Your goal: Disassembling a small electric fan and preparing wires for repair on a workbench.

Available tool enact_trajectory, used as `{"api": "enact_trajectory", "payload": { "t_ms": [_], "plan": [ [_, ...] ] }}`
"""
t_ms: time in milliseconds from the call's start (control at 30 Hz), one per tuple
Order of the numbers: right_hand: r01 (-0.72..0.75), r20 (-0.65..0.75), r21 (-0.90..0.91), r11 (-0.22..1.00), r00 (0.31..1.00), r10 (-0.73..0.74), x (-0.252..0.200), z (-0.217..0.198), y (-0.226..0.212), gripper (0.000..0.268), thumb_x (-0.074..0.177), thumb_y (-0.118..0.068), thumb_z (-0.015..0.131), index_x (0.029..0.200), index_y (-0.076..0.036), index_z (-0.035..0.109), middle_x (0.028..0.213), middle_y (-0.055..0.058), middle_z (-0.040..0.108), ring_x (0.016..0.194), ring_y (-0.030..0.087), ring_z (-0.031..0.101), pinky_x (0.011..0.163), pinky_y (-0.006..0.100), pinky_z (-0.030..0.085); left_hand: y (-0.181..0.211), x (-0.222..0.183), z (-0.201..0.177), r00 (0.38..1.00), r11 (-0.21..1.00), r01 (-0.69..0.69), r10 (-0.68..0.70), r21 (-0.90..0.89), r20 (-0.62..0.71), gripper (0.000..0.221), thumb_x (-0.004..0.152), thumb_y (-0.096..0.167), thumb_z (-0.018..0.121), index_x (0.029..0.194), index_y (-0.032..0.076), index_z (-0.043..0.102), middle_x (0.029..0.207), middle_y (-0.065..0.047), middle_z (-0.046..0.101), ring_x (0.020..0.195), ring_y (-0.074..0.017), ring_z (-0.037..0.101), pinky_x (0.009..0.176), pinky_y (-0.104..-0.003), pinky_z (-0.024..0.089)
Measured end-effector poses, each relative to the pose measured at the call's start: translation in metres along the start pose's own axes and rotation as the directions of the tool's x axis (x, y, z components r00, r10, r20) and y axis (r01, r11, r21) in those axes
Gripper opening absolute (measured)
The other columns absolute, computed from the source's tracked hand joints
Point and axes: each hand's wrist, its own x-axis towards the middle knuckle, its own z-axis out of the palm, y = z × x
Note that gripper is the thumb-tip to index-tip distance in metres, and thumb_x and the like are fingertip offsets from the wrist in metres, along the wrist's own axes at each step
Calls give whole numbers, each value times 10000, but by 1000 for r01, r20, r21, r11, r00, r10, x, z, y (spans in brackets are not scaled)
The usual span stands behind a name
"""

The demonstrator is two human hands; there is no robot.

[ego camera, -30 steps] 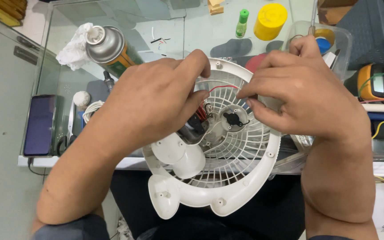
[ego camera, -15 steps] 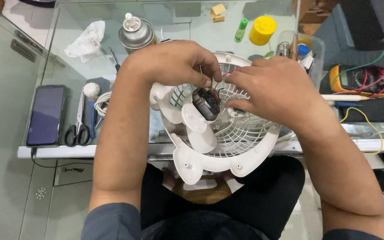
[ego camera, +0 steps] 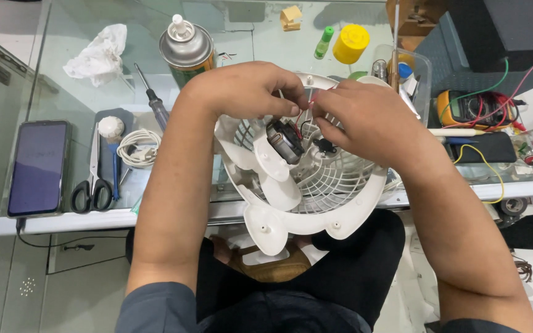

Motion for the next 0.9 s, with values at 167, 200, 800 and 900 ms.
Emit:
{"api": "enact_trajectory", "payload": {
  "t_ms": [167,200,800,900],
  "plan": [
    [-82,114,123,989,991,68,-11,3,0,164,1051,-262,536,1020,-155,656,894,64,709,821,363,640,639,526,465,13,8,2,999,992,38,-42,122,25,297,906,335,643,1179,257,729,1107,69,745,938,-176,652,788,-358,475],
    [-57,67,84,995,996,52,-17,4,1,155,1049,-261,543,1006,-163,656,895,52,716,865,346,649,711,496,454,17,10,3,1000,993,-11,12,119,-6,227,890,279,650,1098,230,726,1035,50,736,898,-180,645,758,-360,472],
    [-52,-37,19,998,998,52,-44,17,12,146,1052,-247,554,987,-225,683,764,11,685,873,257,663,959,503,338,38,35,37,1000,943,-16,13,332,12,211,903,234,652,1068,249,782,955,16,760,925,-251,659,736,-421,514],
    [-38,-4,-6,999,999,38,-44,16,11,182,1068,-266,544,944,-198,659,758,21,686,867,265,666,951,499,344,28,43,45,999,936,-44,47,350,-2,235,877,186,643,1043,250,797,889,-9,757,884,-273,665,698,-435,513]
  ]
}}
